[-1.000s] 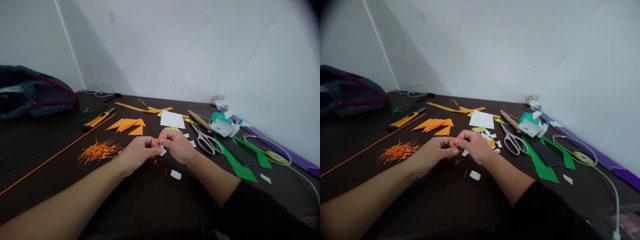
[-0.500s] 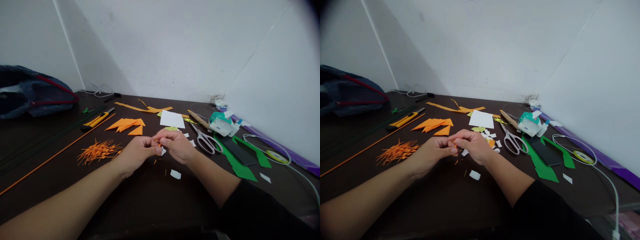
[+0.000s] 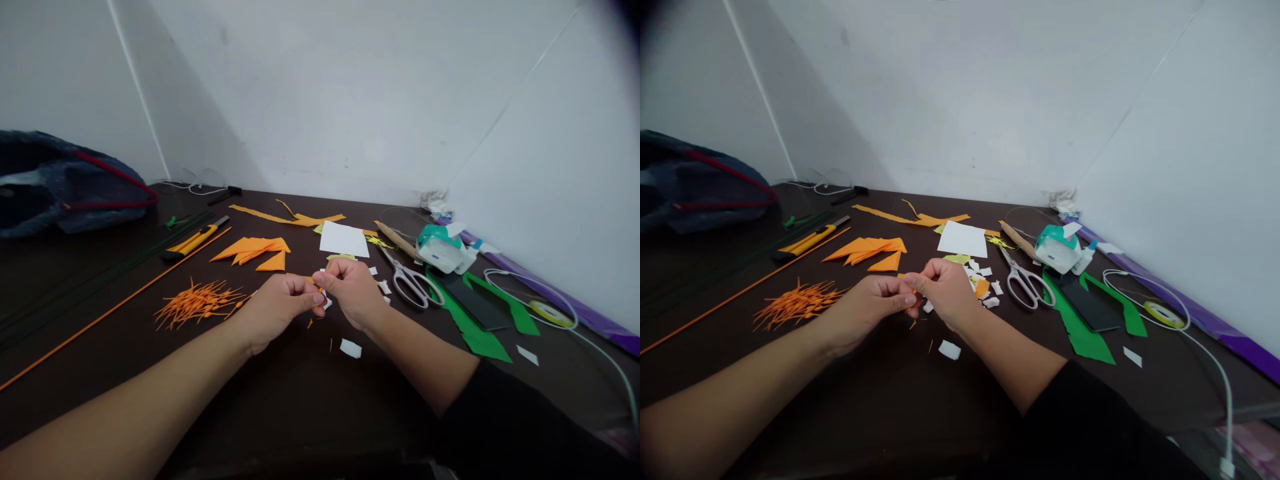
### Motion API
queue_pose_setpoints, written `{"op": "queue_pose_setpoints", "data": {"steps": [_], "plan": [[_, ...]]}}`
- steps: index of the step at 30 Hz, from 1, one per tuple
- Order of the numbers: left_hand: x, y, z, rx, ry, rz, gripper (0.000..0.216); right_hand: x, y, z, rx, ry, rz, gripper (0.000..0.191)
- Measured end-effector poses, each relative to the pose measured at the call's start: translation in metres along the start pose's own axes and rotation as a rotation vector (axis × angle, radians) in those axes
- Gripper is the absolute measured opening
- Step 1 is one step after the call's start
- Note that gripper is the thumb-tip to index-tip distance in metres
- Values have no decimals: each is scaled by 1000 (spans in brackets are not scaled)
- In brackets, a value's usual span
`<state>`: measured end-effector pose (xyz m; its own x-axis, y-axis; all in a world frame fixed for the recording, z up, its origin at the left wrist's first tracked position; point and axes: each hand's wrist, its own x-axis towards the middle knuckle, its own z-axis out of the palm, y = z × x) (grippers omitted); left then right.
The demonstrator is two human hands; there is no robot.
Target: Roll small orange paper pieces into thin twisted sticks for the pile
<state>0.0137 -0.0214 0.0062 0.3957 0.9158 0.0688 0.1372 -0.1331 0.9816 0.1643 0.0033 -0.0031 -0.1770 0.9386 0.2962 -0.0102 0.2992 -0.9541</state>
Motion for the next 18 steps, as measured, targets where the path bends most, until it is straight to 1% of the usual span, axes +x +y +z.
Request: {"op": "queue_pose_setpoints", "data": {"steps": [2,4,6,8,10,13,18], "plan": [[0,1,1,-22,-2,3,20,1,-1,-2,32,-43,10,25],[-1,2,1,-47,0,10,20,2,-1,-5,107,-130,10,15],[-1,2,1,-77,-6,7,19,3,0,-9,162,-201,-16,15],[0,1,0,-105,-23,-7,18,4,1,-11,186,-222,-48,13],[0,1,0,-112,-34,-11,18,4,3,-11,185,-206,-51,11],[0,0,-1,-62,-31,14,19,4,4,-8,113,-143,-23,20],[0,0,0,7,-24,29,20,3,3,-7,-62,19,-11,34]]}}
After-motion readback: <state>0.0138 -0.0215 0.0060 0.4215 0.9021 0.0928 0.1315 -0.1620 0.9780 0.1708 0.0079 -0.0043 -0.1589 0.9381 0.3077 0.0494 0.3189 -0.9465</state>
